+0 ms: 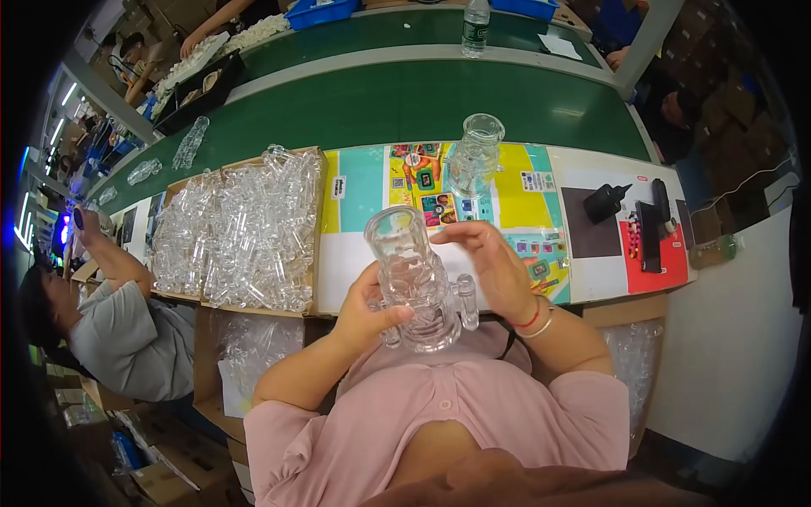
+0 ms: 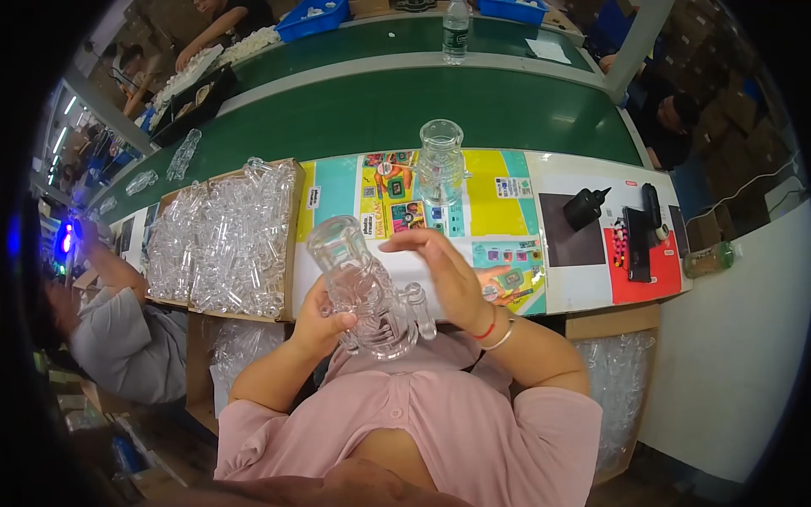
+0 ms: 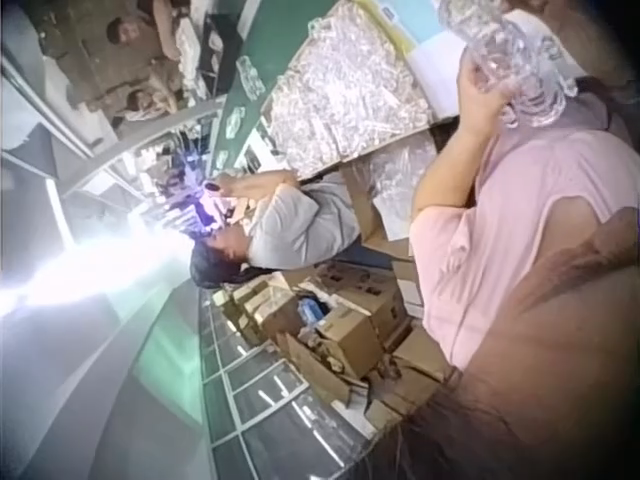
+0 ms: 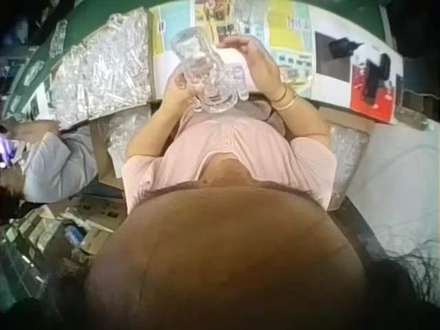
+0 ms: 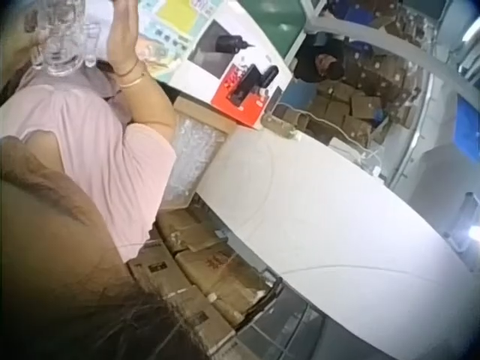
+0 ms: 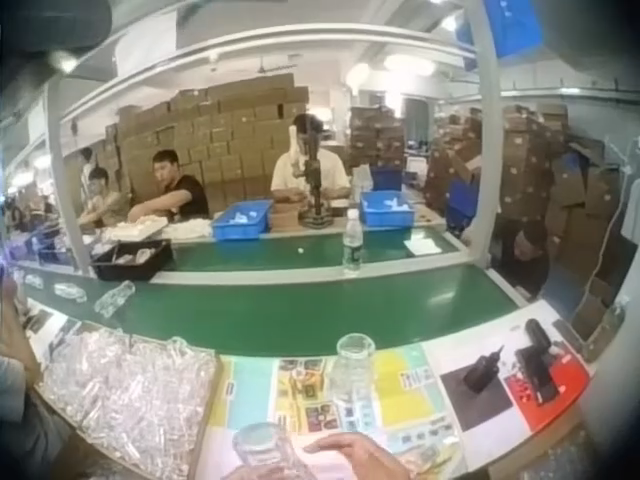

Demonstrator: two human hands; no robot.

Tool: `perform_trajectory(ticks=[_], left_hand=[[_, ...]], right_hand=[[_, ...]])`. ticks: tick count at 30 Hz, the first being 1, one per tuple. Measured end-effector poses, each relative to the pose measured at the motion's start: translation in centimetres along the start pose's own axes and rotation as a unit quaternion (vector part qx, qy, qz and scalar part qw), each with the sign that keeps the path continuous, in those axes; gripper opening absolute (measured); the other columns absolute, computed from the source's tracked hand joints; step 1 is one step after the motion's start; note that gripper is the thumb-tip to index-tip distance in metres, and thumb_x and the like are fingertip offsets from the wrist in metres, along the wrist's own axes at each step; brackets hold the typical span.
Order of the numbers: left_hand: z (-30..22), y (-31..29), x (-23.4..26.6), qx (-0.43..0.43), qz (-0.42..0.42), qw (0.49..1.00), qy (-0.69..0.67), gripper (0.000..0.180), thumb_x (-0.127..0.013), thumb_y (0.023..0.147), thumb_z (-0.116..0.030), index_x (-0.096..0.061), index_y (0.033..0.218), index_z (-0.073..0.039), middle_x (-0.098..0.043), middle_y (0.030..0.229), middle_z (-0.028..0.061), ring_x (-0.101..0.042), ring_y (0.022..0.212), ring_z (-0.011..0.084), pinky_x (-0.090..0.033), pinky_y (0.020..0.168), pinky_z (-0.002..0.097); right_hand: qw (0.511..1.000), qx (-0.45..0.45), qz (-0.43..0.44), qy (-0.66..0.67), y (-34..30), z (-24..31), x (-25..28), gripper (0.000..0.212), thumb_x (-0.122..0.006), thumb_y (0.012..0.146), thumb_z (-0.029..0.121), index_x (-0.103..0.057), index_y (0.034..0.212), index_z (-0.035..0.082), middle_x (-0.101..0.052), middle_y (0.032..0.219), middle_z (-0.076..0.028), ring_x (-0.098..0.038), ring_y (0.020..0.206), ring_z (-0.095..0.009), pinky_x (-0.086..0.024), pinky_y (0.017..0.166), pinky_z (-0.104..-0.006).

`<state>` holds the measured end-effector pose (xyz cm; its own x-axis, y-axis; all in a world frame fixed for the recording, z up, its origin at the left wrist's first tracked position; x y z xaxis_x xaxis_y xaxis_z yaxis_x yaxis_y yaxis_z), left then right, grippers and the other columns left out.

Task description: Inspecting and cleaning glass jars and small metal components at a factory workstation.

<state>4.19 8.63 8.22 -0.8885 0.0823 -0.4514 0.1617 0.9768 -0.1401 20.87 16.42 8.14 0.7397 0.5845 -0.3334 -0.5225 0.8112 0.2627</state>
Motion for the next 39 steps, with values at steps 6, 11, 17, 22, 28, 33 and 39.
perform_trajectory(ticks=[6,11,17,22,28,33,39], left_hand=[[-1.7,-0.4,0.2,-0.218,0.051,0.901,0.37,0.067,-0.078,0.061,-0.011,-0.047,0.119,-0.001,-0.053,0.118,0.014,-0.052,0.11,0.0258,-0.04,0.094,0.038],[-3.2,-1.7,-1.7,-0.511,0.174,0.641,0.546,0.045,-0.069,0.069,-0.016,-0.054,0.111,-0.007,-0.054,0.116,0.0149,-0.054,0.105,0.0282,-0.039,0.095,0.0437],[-4.6,0.1,-2.2,-0.527,0.262,0.485,0.647,0.044,-0.065,0.072,-0.016,-0.052,0.114,-0.011,-0.054,0.118,0.0127,-0.051,0.11,0.0262,-0.038,0.097,0.0426],[-10.1,12.7,3.6,-0.306,-0.071,0.773,0.551,0.067,-0.079,0.06,-0.015,-0.047,0.117,-0.003,-0.055,0.115,0.0143,-0.052,0.109,0.0281,-0.041,0.093,0.0349],[-10.9,29.7,14.1,-0.172,-0.123,0.923,0.321,0.06,-0.077,0.068,-0.016,-0.046,0.117,0.0,-0.057,0.109,0.0117,-0.054,0.103,0.019,-0.043,0.087,0.0293],[-10.3,35.0,17.7,-0.062,-0.147,0.93,0.333,0.067,-0.081,0.063,-0.026,-0.051,0.115,0.003,-0.06,0.103,0.0134,-0.057,0.094,0.019,-0.046,0.08,0.0286],[-10.7,33.0,19.3,-0.181,-0.187,0.667,0.699,0.066,-0.076,0.062,-0.036,-0.055,0.114,-0.003,-0.052,0.119,0.0193,-0.049,0.112,0.0321,-0.04,0.094,0.0375]], right_hand=[[0.824,0.214,0.068,-0.521,-1.4,4.3,-0.9,0.037,-0.065,0.061,0.008,-0.059,0.097,0.005,-0.063,0.093,-0.007,-0.057,0.095,-0.023,-0.026,0.102,-0.0523],[0.806,0.292,0.058,-0.511,-2.0,4.1,-1.1,0.027,-0.067,0.065,0.008,-0.058,0.09,0.006,-0.064,0.093,-0.006,-0.061,0.088,-0.022,-0.029,0.099,-0.056],[0.869,0.292,-0.014,-0.4,-2.4,3.0,2.5,0.017,-0.051,0.083,0.017,-0.054,0.094,0.004,-0.062,0.09,-0.016,-0.061,0.084,-0.027,-0.032,0.097,-0.0556],[0.879,0.177,-0.057,-0.439,-4.6,0.9,6.7,0.014,-0.055,0.079,0.007,-0.058,0.092,0.002,-0.062,0.094,-0.014,-0.06,0.088,-0.027,-0.035,0.096,-0.0488],[0.83,0.095,0.042,-0.547,-5.2,-1.8,6.9,0.009,-0.058,0.075,0.006,-0.059,0.083,0.003,-0.063,0.09,-0.011,-0.059,0.085,-0.025,-0.038,0.095,-0.0455],[0.863,0.05,0.061,-0.499,-4.4,-2.7,7.9,0.012,-0.059,0.074,0.005,-0.059,0.086,0.005,-0.063,0.09,-0.009,-0.058,0.086,-0.026,-0.039,0.093,-0.0447],[0.887,0.035,0.033,-0.46,-4.2,-3.5,8.6,0.013,-0.06,0.073,0.004,-0.06,0.087,0.005,-0.062,0.087,-0.008,-0.058,0.083,-0.024,-0.041,0.089,-0.0428]])
Point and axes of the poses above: each hand's wrist, its own y-axis towards the middle knuckle, its own x-axis out of the back of the hand, z = x × y, the point moved 4 cm from there along y, towards the middle knuckle
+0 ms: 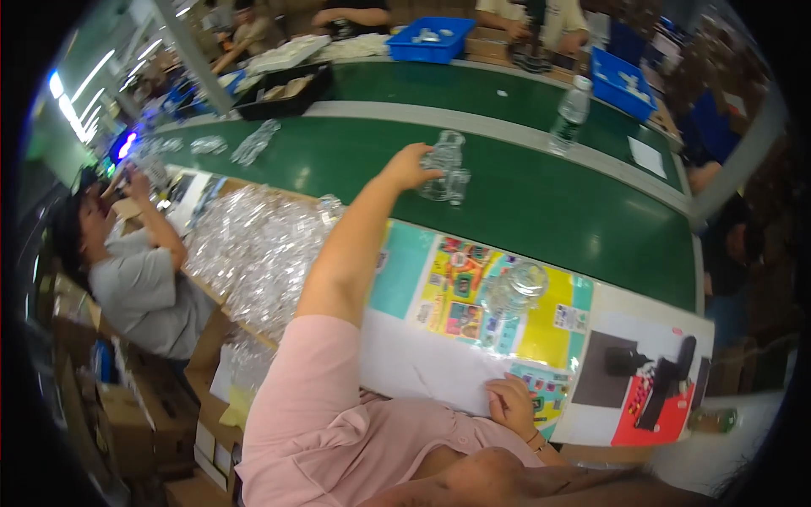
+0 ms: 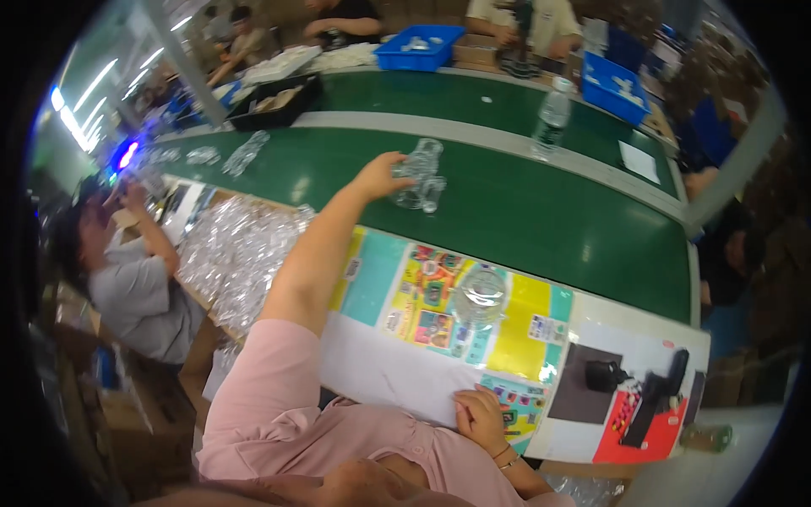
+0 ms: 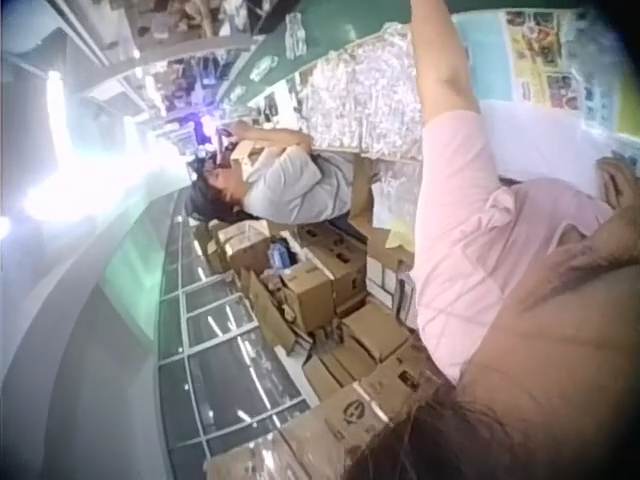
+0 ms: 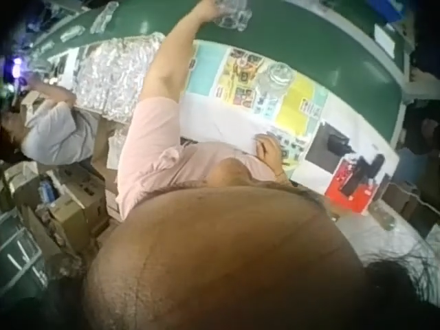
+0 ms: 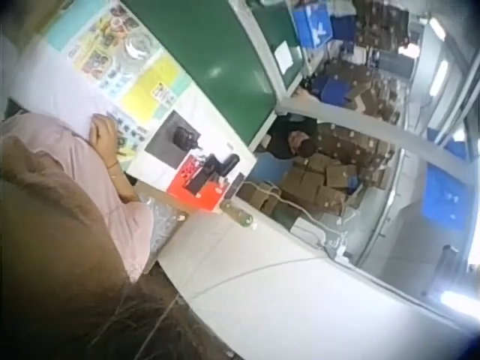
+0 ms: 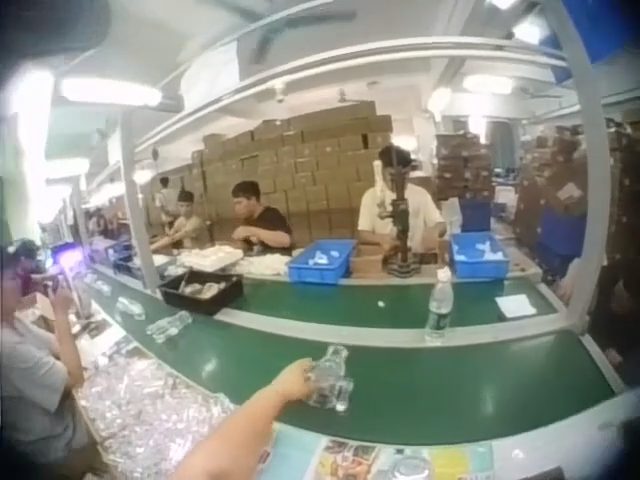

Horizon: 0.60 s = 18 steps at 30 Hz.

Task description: Inspecting and cleaning glass jars and small metal components at a factory workstation.

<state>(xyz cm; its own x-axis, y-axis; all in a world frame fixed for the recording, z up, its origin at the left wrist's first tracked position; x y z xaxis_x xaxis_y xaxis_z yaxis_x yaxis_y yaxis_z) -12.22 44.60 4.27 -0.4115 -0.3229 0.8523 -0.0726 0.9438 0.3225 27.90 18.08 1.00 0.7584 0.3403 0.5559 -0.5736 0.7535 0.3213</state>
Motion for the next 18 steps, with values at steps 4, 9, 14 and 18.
perform_trajectory(ticks=[4,9,14,18], left_hand=[[-8.6,-4.7,3.1,-0.084,0.078,0.988,0.101,0.046,-0.068,0.07,-0.027,-0.057,0.109,-0.006,-0.053,0.116,0.0159,-0.047,0.11,0.0316,-0.034,0.095,0.0412],[-13.3,-19.5,8.6,-0.265,0.042,0.956,0.123,0.048,-0.07,0.068,-0.021,-0.053,0.111,-0.005,-0.053,0.11,0.0151,-0.048,0.106,0.0316,-0.04,0.09,0.0405],[-5.7,-30.6,16.2,0.019,-0.169,0.979,0.114,0.025,-0.07,0.068,-0.013,-0.061,0.09,-0.005,-0.057,0.092,0.0139,-0.053,0.089,0.0309,-0.043,0.079,0.0386],[5.2,-38.6,21.3,0.227,-0.306,0.912,0.154,0.016,-0.067,0.07,-0.012,-0.062,0.083,-0.004,-0.057,0.086,0.0143,-0.053,0.085,0.031,-0.042,0.077,0.0386]], right_hand=[[1.0,0.003,0.005,0.007,-0.3,-0.1,-0.1,0.012,-0.058,0.074,0.004,-0.06,0.086,0.005,-0.062,0.087,-0.009,-0.058,0.084,-0.025,-0.041,0.09,-0.042],[1.0,0.001,-0.001,-0.003,-0.6,0.9,0.4,0.012,-0.054,0.077,0.002,-0.058,0.088,0.003,-0.06,0.091,-0.012,-0.055,0.089,-0.03,-0.038,0.092,-0.042],[0.995,0.038,-0.074,-0.049,-2.1,1.3,0.6,0.013,-0.051,0.082,0.007,-0.057,0.092,0.0,-0.056,0.102,-0.017,-0.052,0.098,-0.033,-0.038,0.09,-0.0403],[0.977,0.072,-0.141,-0.141,-3.8,2.3,2.4,0.02,-0.051,0.084,0.011,-0.054,0.101,0.0,-0.054,0.107,-0.018,-0.047,0.108,-0.037,-0.032,0.095,-0.0445]])
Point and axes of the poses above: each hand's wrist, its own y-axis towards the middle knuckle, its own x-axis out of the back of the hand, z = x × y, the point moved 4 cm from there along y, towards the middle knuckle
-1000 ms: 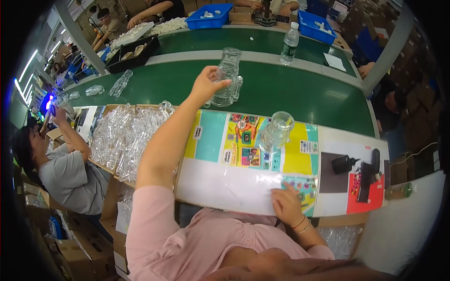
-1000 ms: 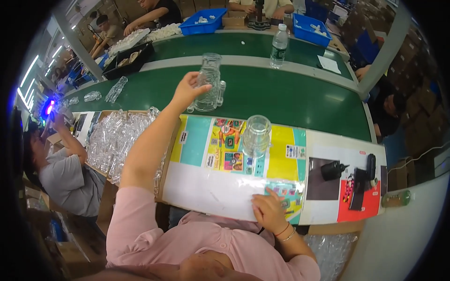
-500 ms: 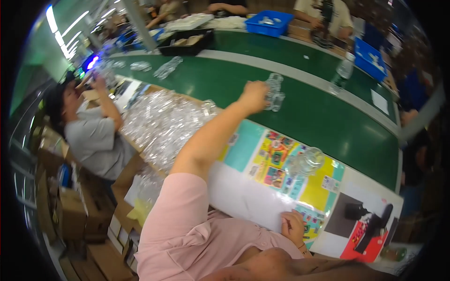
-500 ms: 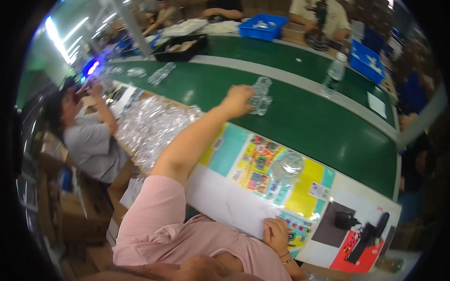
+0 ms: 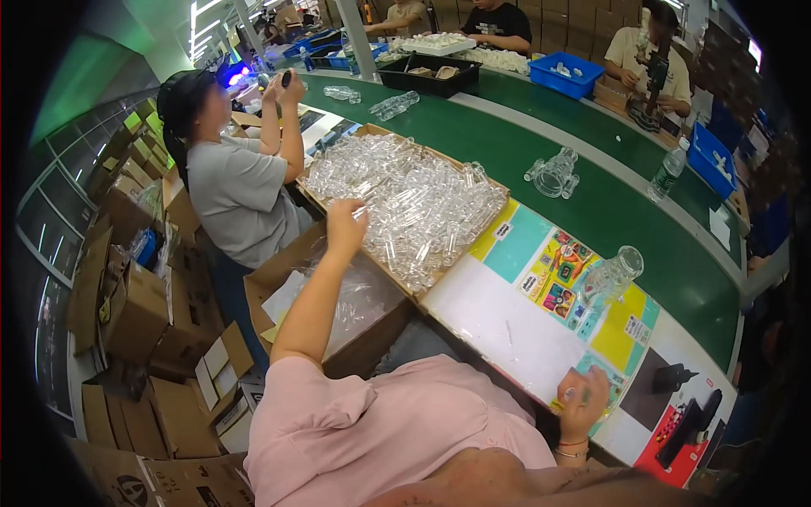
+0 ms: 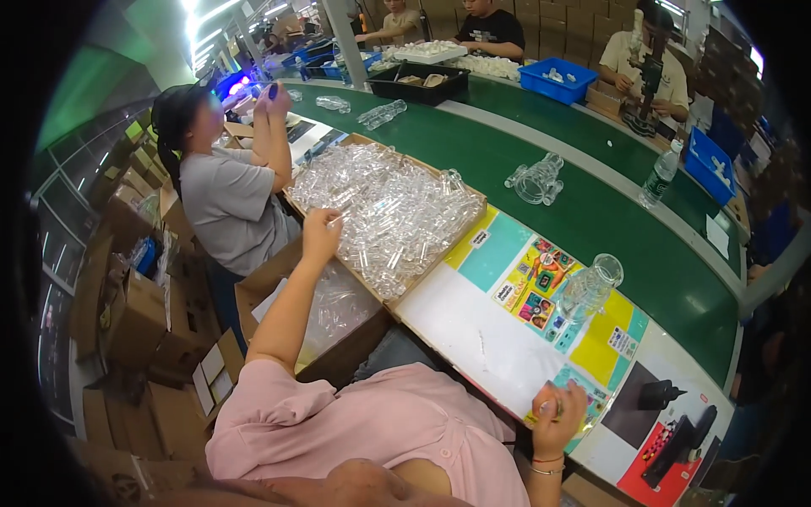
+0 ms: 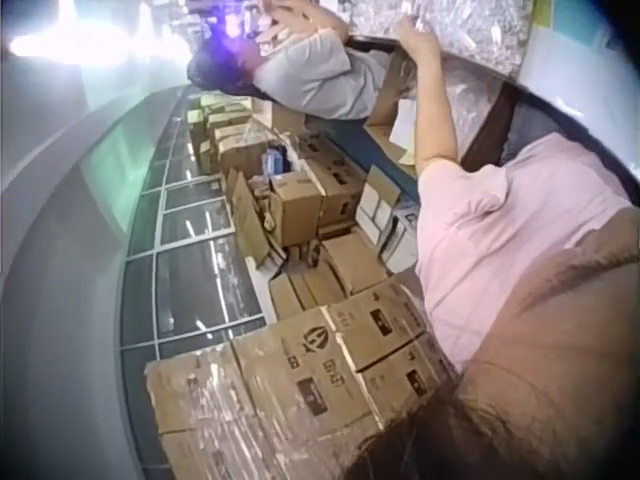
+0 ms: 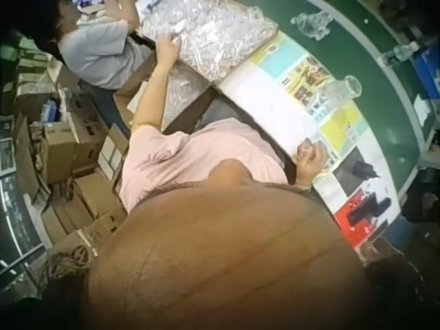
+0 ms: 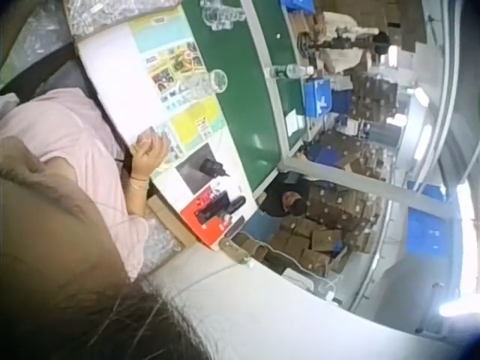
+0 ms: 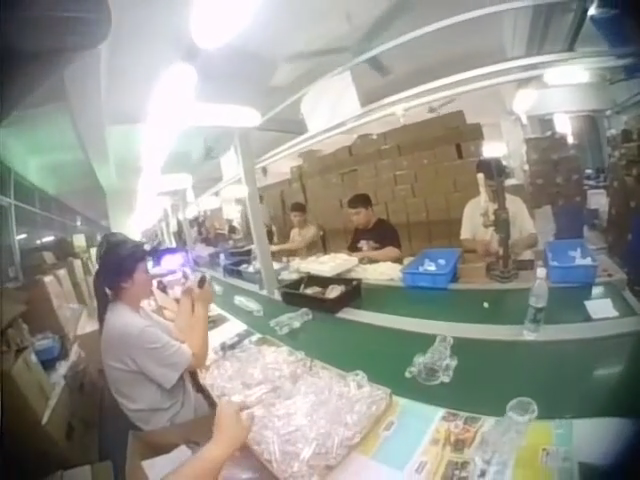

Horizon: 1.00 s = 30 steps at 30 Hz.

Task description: Inspecting and cleaning glass jars and small metal components at a factory workstation.

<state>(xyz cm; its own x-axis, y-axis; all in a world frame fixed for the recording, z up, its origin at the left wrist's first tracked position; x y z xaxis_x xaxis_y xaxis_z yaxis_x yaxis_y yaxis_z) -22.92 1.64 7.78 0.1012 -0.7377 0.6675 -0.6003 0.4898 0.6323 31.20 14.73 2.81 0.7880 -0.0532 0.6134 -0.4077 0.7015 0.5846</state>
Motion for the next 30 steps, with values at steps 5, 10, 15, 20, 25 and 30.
perform_trajectory(ticks=[5,10,15,20,25,30], left_hand=[[8.8,2.0,-1.1,0.066,0.007,0.996,0.064,0.022,-0.067,0.071,-0.015,-0.064,0.09,-0.005,-0.058,0.092,0.0167,-0.053,0.091,0.0332,-0.041,0.082,0.0389],[10.4,4.7,-4.3,0.075,0.147,0.98,0.108,0.03,-0.069,0.072,-0.022,-0.064,0.1,-0.011,-0.058,0.099,0.018,-0.054,0.094,0.0342,-0.043,0.084,0.0407],[9.8,6.5,-5.0,0.099,0.227,0.96,0.127,0.033,-0.069,0.072,-0.024,-0.063,0.102,-0.012,-0.057,0.101,0.0169,-0.057,0.09,0.034,-0.047,0.078,0.0397],[10.3,6.8,-3.5,0.073,0.137,0.986,0.062,0.032,-0.067,0.074,-0.023,-0.062,0.101,-0.005,-0.061,0.091,0.0161,-0.059,0.083,0.0342,-0.047,0.074,0.0393],[4.4,5.8,-1.5,0.165,0.065,0.912,-0.37,0.036,-0.065,0.077,-0.01,-0.057,0.11,0.001,-0.063,0.081,0.0086,-0.059,0.072,0.011,-0.047,0.065,0.0231],[-3.5,-1.4,2.8,0.201,0.154,0.788,-0.561,0.039,-0.058,0.083,-0.006,-0.047,0.119,0.004,-0.055,0.102,0.0093,-0.056,0.084,0.0134,-0.047,0.075,0.0242]], right_hand=[[0.965,-0.059,-0.237,-0.099,-2.0,-2.3,5.8,0.039,-0.049,0.088,0.01,-0.036,0.123,-0.002,-0.039,0.127,-0.019,-0.042,0.116,-0.031,-0.032,0.098,-0.0429],[0.9,-0.222,-0.376,0.013,-4.7,-8.1,9.4,0.047,-0.051,0.088,0.009,-0.029,0.128,-0.003,-0.037,0.129,-0.018,-0.043,0.114,-0.028,-0.036,0.097,-0.0369],[0.882,-0.297,-0.366,0.019,-7.3,-12.6,9.4,0.048,-0.051,0.088,0.01,-0.028,0.128,-0.004,-0.034,0.131,-0.018,-0.043,0.115,-0.028,-0.036,0.097,-0.0355],[0.907,-0.295,-0.298,0.024,-6.1,-13.3,8.2,0.05,-0.051,0.089,0.013,-0.027,0.128,-0.005,-0.034,0.13,-0.02,-0.042,0.117,-0.028,-0.037,0.097,-0.0353],[0.907,-0.281,-0.311,0.035,-6.6,-14.9,9.3,0.055,-0.055,0.088,0.017,-0.026,0.129,-0.004,-0.034,0.129,-0.021,-0.043,0.116,-0.027,-0.038,0.096,-0.0346],[0.905,-0.266,-0.322,0.087,-4.5,-15.8,7.5,0.063,-0.065,0.08,0.016,-0.029,0.128,0.0,-0.041,0.123,-0.018,-0.045,0.112,-0.026,-0.042,0.09,-0.0337]])
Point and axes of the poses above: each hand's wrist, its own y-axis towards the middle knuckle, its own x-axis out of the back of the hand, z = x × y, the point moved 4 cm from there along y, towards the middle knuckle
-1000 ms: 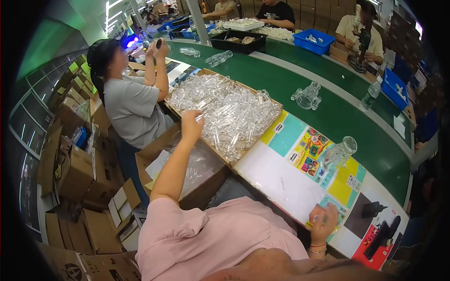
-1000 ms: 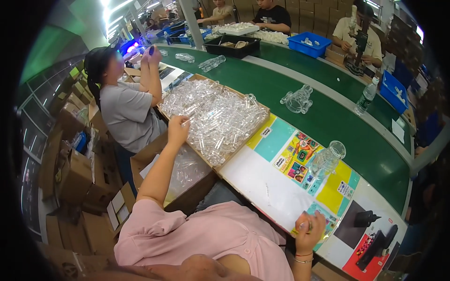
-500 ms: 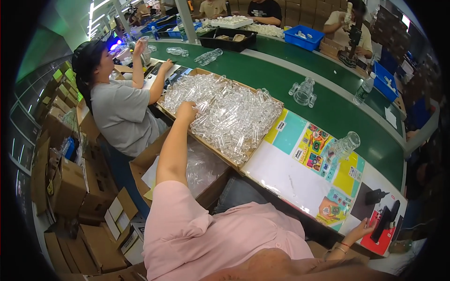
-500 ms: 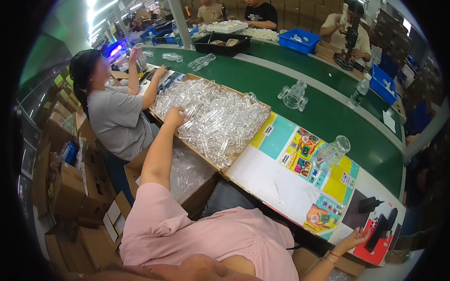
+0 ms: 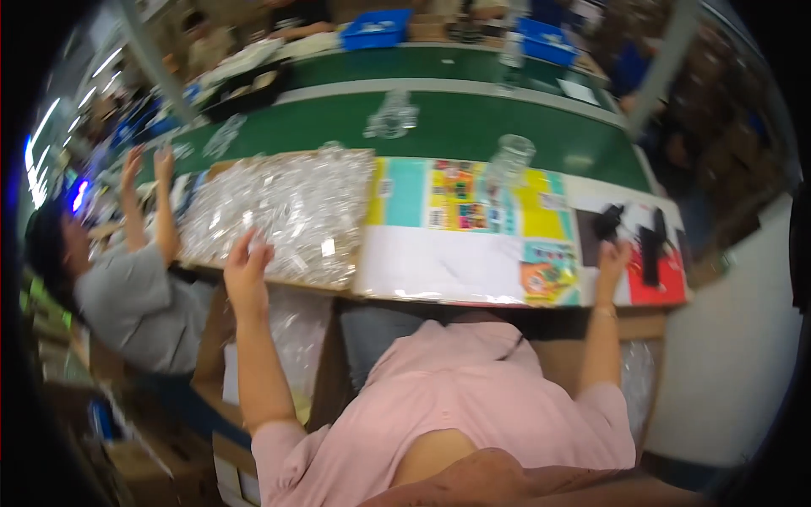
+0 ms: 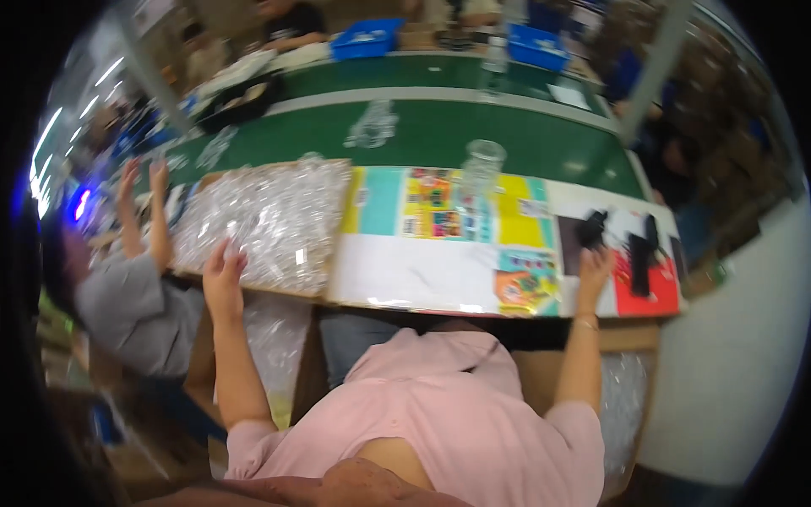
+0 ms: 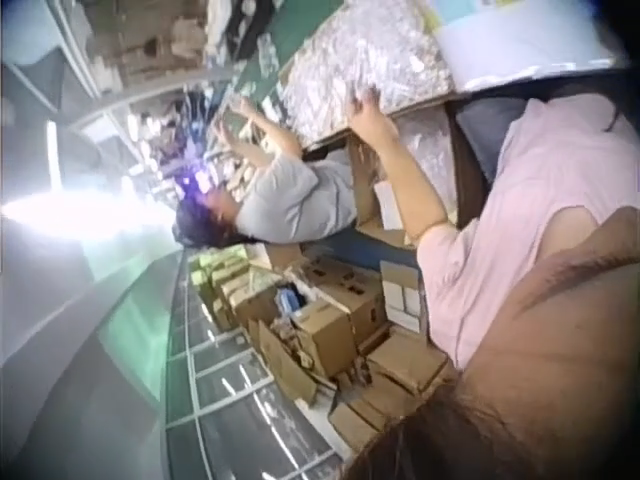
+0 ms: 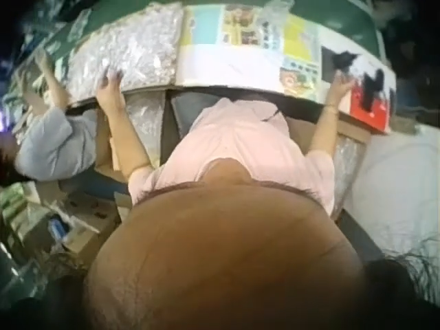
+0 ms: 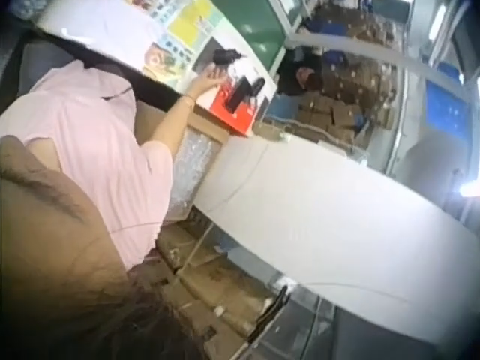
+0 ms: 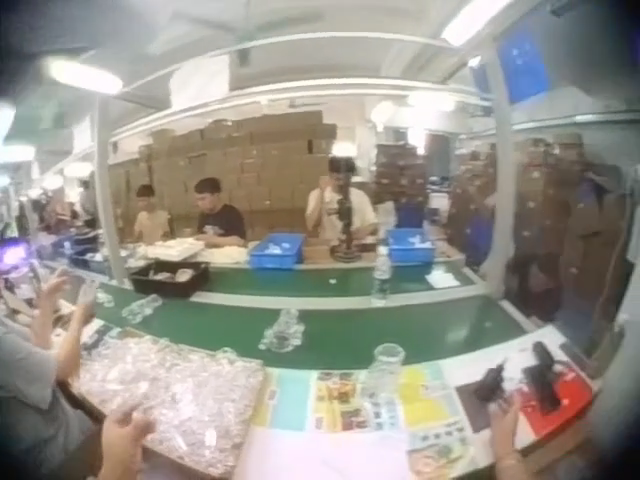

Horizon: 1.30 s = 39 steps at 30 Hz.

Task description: Inspecting and cleaning glass jars and small metal components at a factory workstation.

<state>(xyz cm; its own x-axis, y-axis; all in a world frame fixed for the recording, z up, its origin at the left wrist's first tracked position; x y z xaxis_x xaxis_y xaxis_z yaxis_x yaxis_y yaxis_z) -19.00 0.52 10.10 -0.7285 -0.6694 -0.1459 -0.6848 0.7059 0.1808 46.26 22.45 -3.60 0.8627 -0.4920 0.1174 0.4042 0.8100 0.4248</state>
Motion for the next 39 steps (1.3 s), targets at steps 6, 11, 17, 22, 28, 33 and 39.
perform_trajectory(ticks=[6,11,17,22,28,33,39], left_hand=[[2.3,-7.1,-6.7,0.049,0.144,0.988,-0.015,0.032,-0.058,0.082,-0.005,-0.048,0.112,0.001,-0.051,0.09,0.0029,-0.051,0.074,0.0098,-0.043,0.066,0.0214],[2.4,-7.7,-14.9,-0.226,0.282,0.894,0.265,0.029,-0.069,0.071,-0.004,-0.057,0.097,-0.001,-0.053,0.086,0.006,-0.052,0.073,0.0167,-0.044,0.065,0.027],[11.1,-8.0,-21.6,-0.212,0.361,0.847,0.328,0.031,-0.072,0.068,-0.011,-0.061,0.095,-0.002,-0.055,0.085,0.0105,-0.054,0.078,0.0259,-0.044,0.071,0.0338],[10.0,-8.7,-19.7,-0.233,0.253,0.861,0.374,0.028,-0.071,0.068,-0.012,-0.062,0.093,-0.004,-0.056,0.092,0.0109,-0.05,0.09,0.0296,-0.042,0.08,0.0368],[10.4,-9.3,-17.7,-0.127,0.255,0.89,0.355,0.027,-0.07,0.07,-0.007,-0.063,0.096,-0.004,-0.058,0.092,0.0112,-0.055,0.081,0.0236,-0.045,0.073,0.0308],[9.1,-10.1,-18.9,0.149,0.231,0.949,0.156,0.026,-0.066,0.075,-0.001,-0.063,0.1,-0.004,-0.061,0.088,0.0083,-0.057,0.068,0.012,-0.047,0.064,0.022],[4.3,-10.5,-20.3,0.07,0.258,0.961,-0.079,0.028,-0.064,0.075,0.005,-0.059,0.103,0.002,-0.06,0.101,0.0128,-0.06,0.089,0.016,-0.048,0.078,0.0256]], right_hand=[[0.992,0.016,-0.02,-0.124,0.2,3.2,-1.7,0.077,-0.072,0.072,0.02,-0.027,0.13,-0.002,-0.038,0.127,-0.021,-0.043,0.115,-0.032,-0.037,0.095,-0.039],[0.98,-0.005,-0.023,-0.2,3.1,2.6,-1.6,0.071,-0.072,0.07,0.024,-0.035,0.125,-0.002,-0.05,0.117,-0.021,-0.051,0.106,-0.032,-0.04,0.09,-0.037],[0.99,0.01,0.039,-0.138,3.1,4.0,-2.4,0.032,-0.064,0.08,0.023,-0.058,0.101,-0.001,-0.063,0.095,-0.012,-0.059,0.09,-0.023,-0.044,0.081,-0.0328],[0.981,-0.021,0.115,0.156,-2.4,10.6,-2.8,0.033,-0.056,0.085,0.013,-0.045,0.112,-0.004,-0.058,0.099,-0.013,-0.057,0.088,-0.019,-0.044,0.081,-0.0299],[0.943,0.005,0.333,0.012,-7.1,16.1,-5.2,0.046,-0.06,0.078,0.008,-0.04,0.119,-0.001,-0.052,0.104,-0.009,-0.051,0.095,-0.015,-0.04,0.085,-0.0275],[0.929,0.038,0.361,0.077,-7.0,18.4,-7.1,0.046,-0.067,0.075,0.014,-0.046,0.113,-0.001,-0.053,0.102,-0.008,-0.051,0.094,-0.016,-0.041,0.084,-0.0274],[0.85,-0.055,0.256,0.457,-5.6,23.0,-9.5,0.046,-0.066,0.079,0.026,-0.047,0.11,-0.002,-0.054,0.1,-0.008,-0.052,0.095,-0.019,-0.041,0.086,-0.0324]])
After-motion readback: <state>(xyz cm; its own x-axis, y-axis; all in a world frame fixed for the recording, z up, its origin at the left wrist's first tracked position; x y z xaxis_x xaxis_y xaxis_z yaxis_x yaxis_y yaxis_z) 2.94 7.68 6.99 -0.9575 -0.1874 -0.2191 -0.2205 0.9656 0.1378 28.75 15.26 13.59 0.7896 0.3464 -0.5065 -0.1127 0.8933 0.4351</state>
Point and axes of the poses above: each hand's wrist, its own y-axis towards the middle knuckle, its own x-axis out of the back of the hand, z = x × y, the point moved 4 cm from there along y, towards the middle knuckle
